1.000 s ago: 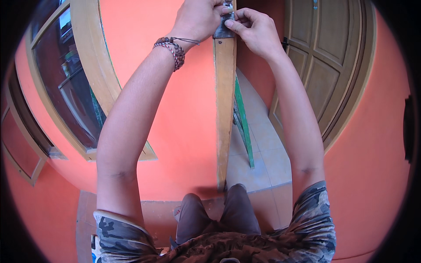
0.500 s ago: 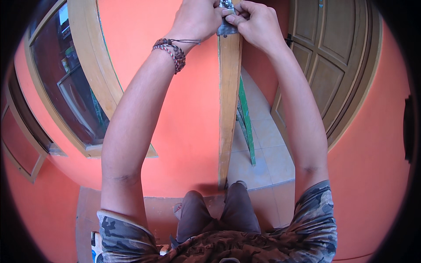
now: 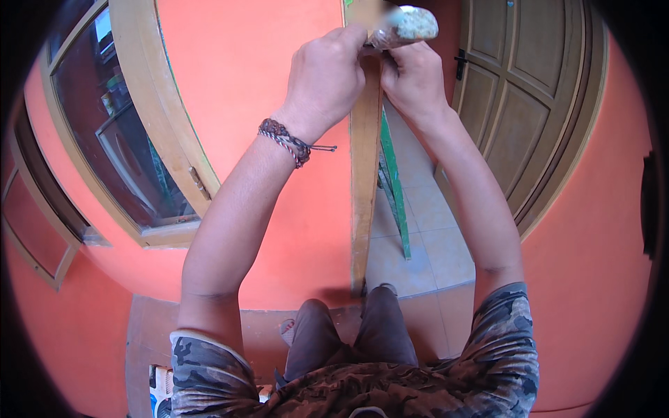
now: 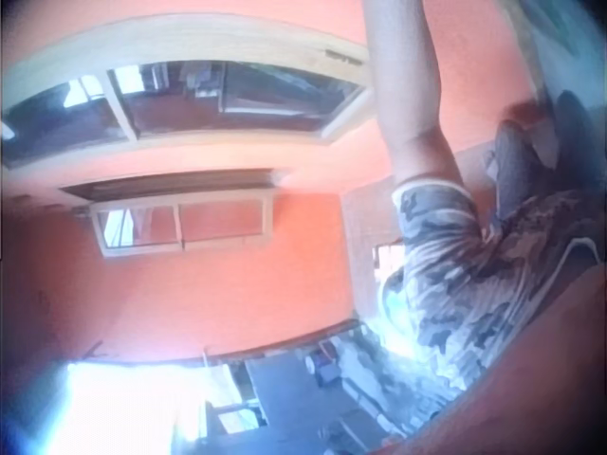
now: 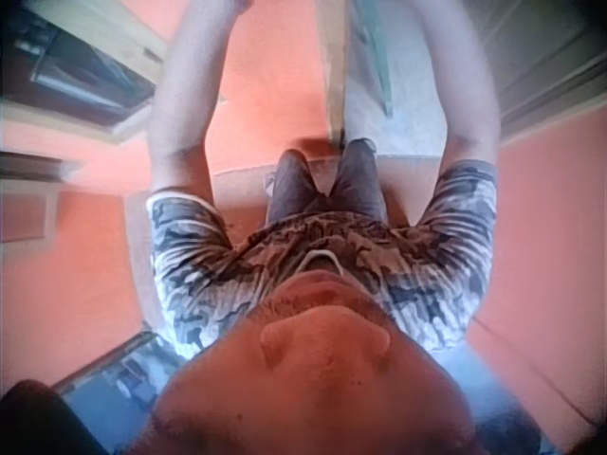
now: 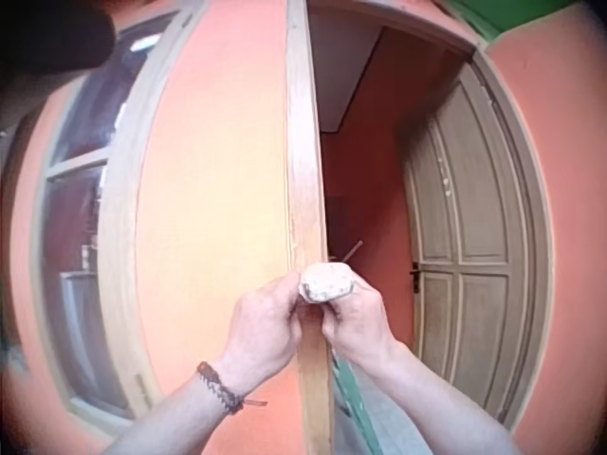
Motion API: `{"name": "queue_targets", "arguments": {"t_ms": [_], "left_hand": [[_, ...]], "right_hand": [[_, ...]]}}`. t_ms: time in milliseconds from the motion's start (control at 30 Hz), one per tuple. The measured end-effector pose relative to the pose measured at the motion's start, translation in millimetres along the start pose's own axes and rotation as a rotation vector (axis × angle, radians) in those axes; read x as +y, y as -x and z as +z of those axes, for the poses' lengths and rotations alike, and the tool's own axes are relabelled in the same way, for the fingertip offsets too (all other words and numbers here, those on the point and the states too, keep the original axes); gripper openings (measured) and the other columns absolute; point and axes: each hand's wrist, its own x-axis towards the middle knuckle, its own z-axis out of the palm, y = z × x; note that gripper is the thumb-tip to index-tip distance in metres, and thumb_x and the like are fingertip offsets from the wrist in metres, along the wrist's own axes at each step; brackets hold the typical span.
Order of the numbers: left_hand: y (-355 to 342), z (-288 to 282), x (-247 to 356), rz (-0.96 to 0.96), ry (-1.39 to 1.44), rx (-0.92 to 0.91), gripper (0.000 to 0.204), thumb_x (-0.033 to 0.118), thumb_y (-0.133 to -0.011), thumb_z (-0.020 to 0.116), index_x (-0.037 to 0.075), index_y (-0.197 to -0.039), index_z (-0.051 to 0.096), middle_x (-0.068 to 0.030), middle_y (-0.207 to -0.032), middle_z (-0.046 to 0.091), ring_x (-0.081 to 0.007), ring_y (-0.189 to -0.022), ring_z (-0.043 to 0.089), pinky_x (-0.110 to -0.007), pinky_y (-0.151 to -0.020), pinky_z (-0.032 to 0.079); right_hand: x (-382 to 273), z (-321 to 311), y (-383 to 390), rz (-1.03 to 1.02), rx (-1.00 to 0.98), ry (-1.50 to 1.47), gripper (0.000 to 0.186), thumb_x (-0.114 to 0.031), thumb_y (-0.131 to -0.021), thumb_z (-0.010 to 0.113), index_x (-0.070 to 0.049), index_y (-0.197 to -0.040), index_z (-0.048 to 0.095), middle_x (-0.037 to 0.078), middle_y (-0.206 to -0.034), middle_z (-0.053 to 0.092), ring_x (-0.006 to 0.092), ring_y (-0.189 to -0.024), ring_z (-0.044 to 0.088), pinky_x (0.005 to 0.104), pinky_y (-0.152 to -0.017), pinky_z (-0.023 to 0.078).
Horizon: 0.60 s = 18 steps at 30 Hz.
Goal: The person uses a hammer and a metal scraper to work on a wooden door frame. They repeatedly hammer a small metal piece into the frame and scrape along the edge, then pause to retrieve more tools from a nearby bag.
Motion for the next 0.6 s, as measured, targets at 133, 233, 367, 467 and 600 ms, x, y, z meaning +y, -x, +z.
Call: {"name": "queue_targets", "arguments": {"t_ms": [133,233,367,467,600], "left_hand": [[-21.3,-6.1,-8.7,-0.125,-0.025,-0.057,0.011,0.012,-0.086,0.056,0.002,-0.083,0.06,-0.0172,-0.07,0.064,-0.0335,-0.066,0.063,-0.043,-0.061,0.05],[-36.5,-6.4,-19.0,-0.249,0.043,-0.118,0.025,0.023,-0.092,0.058,0.0,-0.088,0.065,-0.0114,-0.064,0.064,-0.0202,-0.056,0.061,-0.033,-0.055,0.048],[-27.3,-4.8,-12.9,-0.313,-0.009,-0.056,0.025,0.022,-0.093,0.057,0.0,-0.087,0.064,-0.0123,-0.064,0.064,-0.023,-0.057,0.062,-0.034,-0.056,0.048],[-18.5,-9.4,-4.5,-0.314,-0.026,-0.038,0.019,0.018,-0.092,0.057,0.0,-0.088,0.064,-0.0138,-0.067,0.064,-0.0272,-0.062,0.063,-0.036,-0.058,0.048],[1.5,3.5,1.4,-0.065,-0.07,0.084,0.006,0.005,-0.082,0.055,0.004,-0.087,0.057,-0.0143,-0.073,0.063,-0.0332,-0.069,0.063,-0.043,-0.06,0.05]], "right_hand": [[11.7,5.8,-21.2,0.141,-0.164,0.002,0.011,-0.01,-0.082,0.062,-0.004,-0.088,0.067,0.017,-0.082,0.066,0.0351,-0.077,0.064,0.0444,-0.07,0.051],[20.5,10.3,-35.6,0.213,-0.281,0.003,0.013,-0.013,-0.084,0.061,-0.002,-0.089,0.068,0.02,-0.078,0.065,0.0372,-0.074,0.064,0.0455,-0.07,0.051],[12.9,10.7,-39.8,0.197,-0.285,0.015,0.014,-0.014,-0.084,0.062,-0.004,-0.091,0.068,0.02,-0.078,0.066,0.037,-0.075,0.064,0.0452,-0.071,0.051],[3.5,11.2,-29.3,0.1,-0.194,0.01,0.01,-0.008,-0.082,0.06,-0.001,-0.089,0.064,0.019,-0.082,0.064,0.0372,-0.079,0.063,0.0451,-0.072,0.051],[7.5,11.8,-8.7,0.0,-0.082,0.05,0.013,0.004,-0.074,0.055,0.0,-0.086,0.057,0.015,-0.087,0.062,0.0344,-0.086,0.061,0.0431,-0.073,0.052]]}}
